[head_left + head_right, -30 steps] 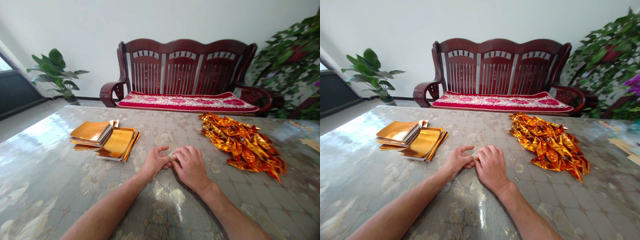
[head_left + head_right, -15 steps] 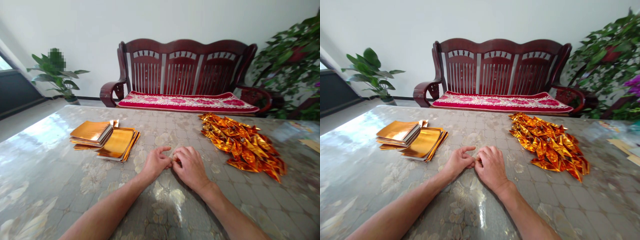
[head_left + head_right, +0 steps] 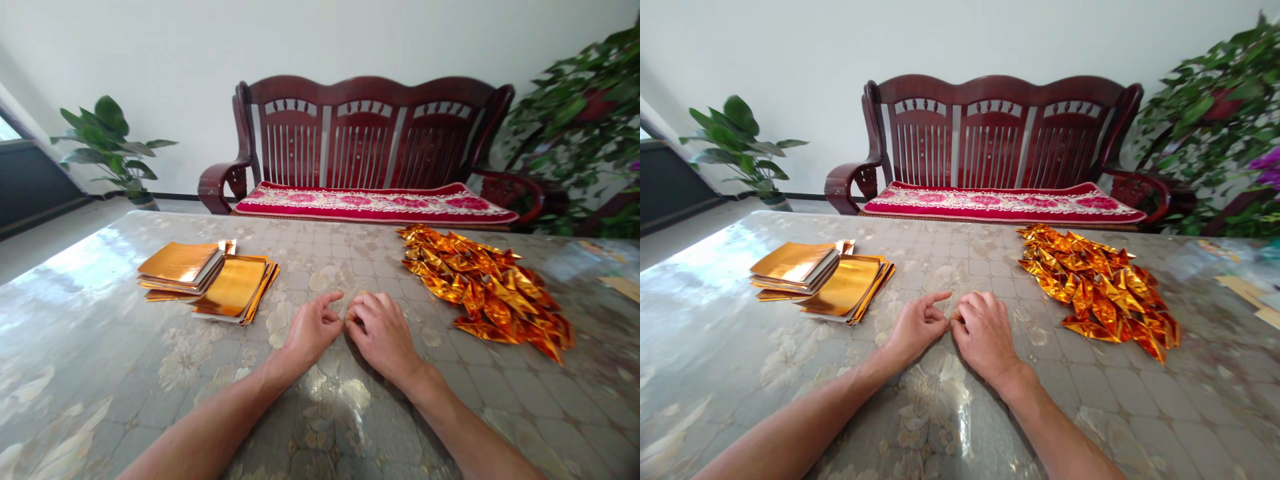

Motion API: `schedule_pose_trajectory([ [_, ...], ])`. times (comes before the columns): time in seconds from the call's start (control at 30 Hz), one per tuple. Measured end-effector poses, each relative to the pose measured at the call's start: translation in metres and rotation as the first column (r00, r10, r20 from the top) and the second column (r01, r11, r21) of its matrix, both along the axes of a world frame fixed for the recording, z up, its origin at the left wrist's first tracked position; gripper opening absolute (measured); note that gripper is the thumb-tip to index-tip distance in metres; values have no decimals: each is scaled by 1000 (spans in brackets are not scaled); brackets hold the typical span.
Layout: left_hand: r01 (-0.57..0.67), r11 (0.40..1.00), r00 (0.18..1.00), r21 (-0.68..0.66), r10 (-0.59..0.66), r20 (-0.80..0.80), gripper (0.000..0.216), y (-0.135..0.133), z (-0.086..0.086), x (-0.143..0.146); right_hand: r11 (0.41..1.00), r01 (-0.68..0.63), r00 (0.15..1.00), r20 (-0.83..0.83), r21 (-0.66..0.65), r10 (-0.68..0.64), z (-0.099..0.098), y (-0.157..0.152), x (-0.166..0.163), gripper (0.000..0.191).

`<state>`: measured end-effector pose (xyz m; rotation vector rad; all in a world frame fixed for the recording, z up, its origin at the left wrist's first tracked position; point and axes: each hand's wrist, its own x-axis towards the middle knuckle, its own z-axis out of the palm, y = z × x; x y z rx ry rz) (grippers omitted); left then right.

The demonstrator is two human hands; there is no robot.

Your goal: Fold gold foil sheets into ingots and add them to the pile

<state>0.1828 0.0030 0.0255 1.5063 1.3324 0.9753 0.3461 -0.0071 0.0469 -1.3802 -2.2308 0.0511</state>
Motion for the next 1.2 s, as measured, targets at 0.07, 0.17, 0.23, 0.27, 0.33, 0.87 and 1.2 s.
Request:
schedule_pose_trajectory([
  [0.07,-12,1000,999,21,13,-46,56,-1,4,0,1000,-7,1000,-3,-12,7,1,0,1,11],
  [0.17,-18,999,993,27,21,-120,54,-1,11,-2,1000,-30,1000,-8,-6,30,2,1,4,10],
  [0.23,-12,1000,988,26,16,-151,54,-1,14,-3,999,-41,999,-18,14,42,2,3,7,9],
  [0.27,-8,1000,987,30,13,-160,54,-1,15,-4,999,-42,999,-26,24,43,2,4,8,9],
  [0.33,-3,999,986,46,11,-169,54,-1,17,-5,999,-37,998,-48,40,38,2,5,11,8],
  [0.87,16,998,962,67,3,-273,56,-7,23,-2,991,-129,984,-117,48,134,4,5,11,57],
  [1.2,13,997,945,77,13,-327,55,-9,27,-1,994,-93,988,-121,61,100,3,5,11,62],
])
